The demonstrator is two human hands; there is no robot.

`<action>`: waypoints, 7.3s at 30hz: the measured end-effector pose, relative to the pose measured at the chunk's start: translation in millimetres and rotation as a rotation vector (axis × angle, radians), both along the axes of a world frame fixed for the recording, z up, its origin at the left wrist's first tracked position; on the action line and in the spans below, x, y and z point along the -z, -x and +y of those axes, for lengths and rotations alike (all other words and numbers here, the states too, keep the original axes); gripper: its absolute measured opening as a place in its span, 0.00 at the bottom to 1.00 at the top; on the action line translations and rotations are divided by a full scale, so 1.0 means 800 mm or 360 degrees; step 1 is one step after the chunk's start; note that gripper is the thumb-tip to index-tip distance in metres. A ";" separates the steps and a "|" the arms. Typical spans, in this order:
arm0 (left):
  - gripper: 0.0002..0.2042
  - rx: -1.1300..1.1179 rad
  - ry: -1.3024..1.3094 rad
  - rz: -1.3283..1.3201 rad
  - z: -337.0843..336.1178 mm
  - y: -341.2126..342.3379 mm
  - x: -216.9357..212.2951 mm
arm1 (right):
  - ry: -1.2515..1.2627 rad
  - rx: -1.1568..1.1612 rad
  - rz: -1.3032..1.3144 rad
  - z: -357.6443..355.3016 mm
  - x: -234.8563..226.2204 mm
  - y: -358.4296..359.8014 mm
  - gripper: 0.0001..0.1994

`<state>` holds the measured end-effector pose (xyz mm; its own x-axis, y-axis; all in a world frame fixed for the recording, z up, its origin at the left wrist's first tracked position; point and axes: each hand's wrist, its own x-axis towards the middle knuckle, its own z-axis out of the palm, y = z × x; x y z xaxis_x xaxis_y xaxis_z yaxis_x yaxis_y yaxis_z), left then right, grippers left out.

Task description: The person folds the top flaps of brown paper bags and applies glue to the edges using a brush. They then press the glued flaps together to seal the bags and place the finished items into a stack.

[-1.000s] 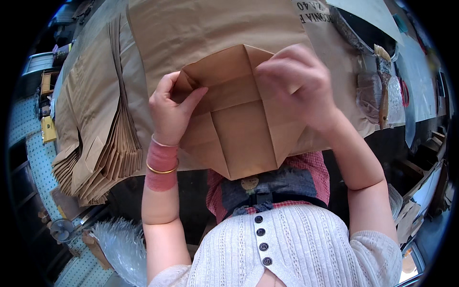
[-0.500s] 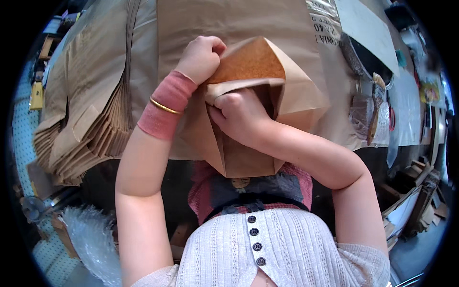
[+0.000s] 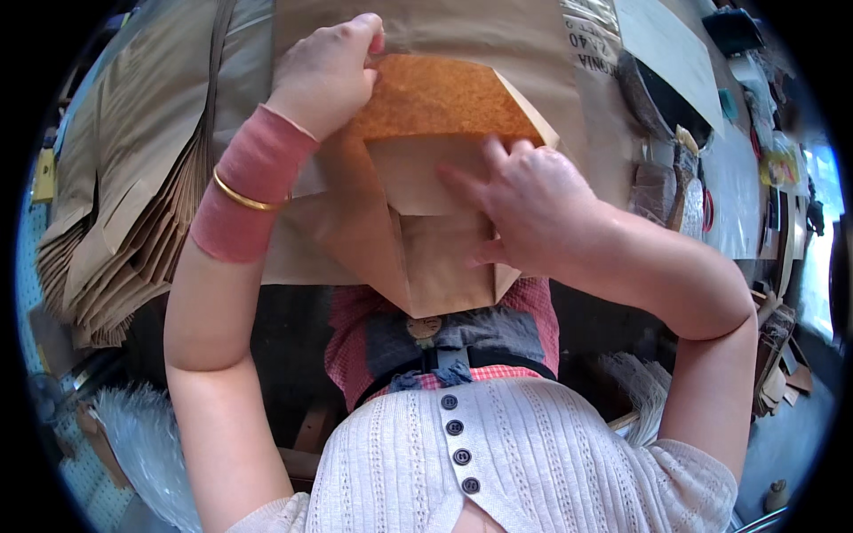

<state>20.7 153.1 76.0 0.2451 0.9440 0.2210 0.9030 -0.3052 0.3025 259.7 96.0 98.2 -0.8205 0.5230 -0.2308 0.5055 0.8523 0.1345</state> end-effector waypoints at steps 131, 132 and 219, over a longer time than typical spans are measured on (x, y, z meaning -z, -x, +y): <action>0.27 0.0121 0.0526 -0.0182 -0.152 0.009 0.011 | 0.0872 0.0850 0.2073 0.002 -0.043 -0.069 0.04; 0.23 0.0133 0.0539 -0.0132 -0.154 0.008 0.008 | 0.0886 0.0545 0.1817 0.008 -0.047 -0.063 0.07; 0.35 -0.0012 -0.0092 0.0461 -0.152 0.004 0.111 | 0.0516 -0.0193 0.0914 -0.041 0.027 -0.094 0.14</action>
